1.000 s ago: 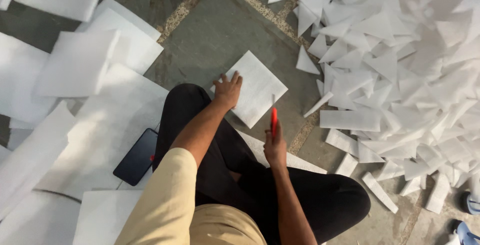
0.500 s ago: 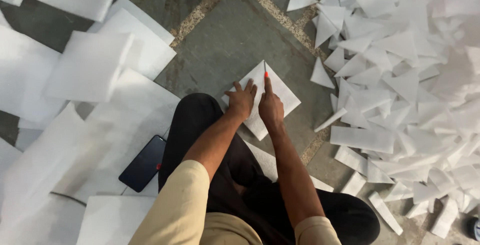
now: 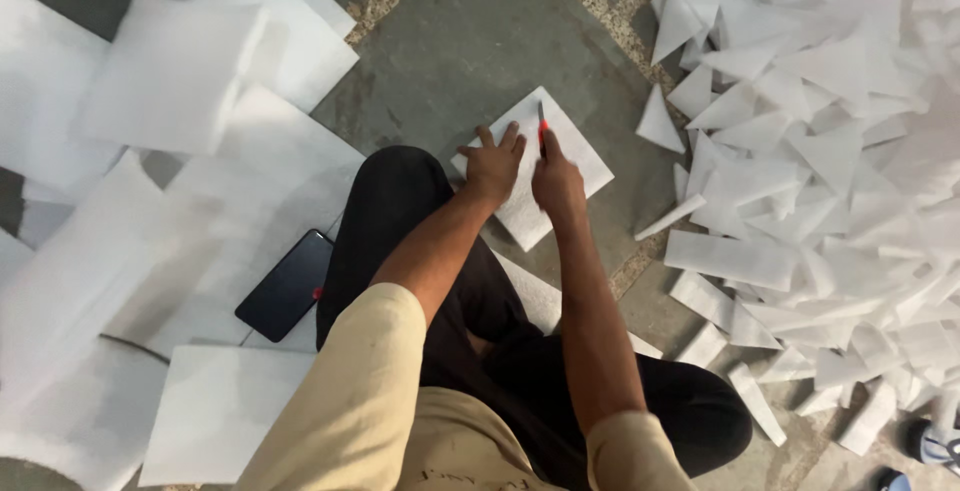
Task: The person sits on a tiled floor and repeatedly cuts square sheets of white paper into smaller pieces using a red utility knife. The person picks up a sheet, cuts it, and discards the pieces onto a growing pile on the floor.
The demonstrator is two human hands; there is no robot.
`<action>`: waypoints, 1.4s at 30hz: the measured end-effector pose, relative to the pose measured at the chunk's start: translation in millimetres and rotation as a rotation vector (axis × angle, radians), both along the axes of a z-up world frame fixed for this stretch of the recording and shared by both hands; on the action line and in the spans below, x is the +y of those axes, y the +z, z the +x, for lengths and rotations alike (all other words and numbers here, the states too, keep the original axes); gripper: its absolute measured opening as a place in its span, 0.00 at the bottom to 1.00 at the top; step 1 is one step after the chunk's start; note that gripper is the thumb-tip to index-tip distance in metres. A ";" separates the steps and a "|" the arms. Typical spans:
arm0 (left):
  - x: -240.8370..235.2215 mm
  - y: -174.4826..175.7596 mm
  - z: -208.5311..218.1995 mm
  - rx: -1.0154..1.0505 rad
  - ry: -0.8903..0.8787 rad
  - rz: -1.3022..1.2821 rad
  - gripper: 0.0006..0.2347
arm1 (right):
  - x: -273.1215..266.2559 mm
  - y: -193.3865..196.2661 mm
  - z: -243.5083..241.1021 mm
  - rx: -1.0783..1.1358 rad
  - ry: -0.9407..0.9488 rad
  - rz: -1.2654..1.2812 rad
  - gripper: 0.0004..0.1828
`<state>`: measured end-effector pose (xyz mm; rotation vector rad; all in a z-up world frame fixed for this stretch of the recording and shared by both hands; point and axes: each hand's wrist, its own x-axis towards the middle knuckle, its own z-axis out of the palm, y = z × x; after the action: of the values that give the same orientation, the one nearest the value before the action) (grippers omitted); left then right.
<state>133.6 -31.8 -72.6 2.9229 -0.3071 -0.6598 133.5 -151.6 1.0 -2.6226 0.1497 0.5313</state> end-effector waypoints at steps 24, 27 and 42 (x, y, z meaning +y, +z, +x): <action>-5.5 15.0 -40.3 -0.097 -0.140 0.060 0.31 | -29.8 66.6 -212.0 0.055 -0.139 0.092 0.34; 0.8 44.8 -21.0 0.073 0.004 -0.015 0.49 | -26.3 50.1 -180.4 -0.025 -0.167 0.138 0.34; 6.5 61.8 -6.0 0.118 -0.008 0.010 0.57 | -10.1 -25.8 14.9 -0.276 0.068 0.044 0.33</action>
<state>127.6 -25.3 -10.8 2.8785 -0.3030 -0.8338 148.4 -161.7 -24.8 -2.6328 -0.0386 0.1881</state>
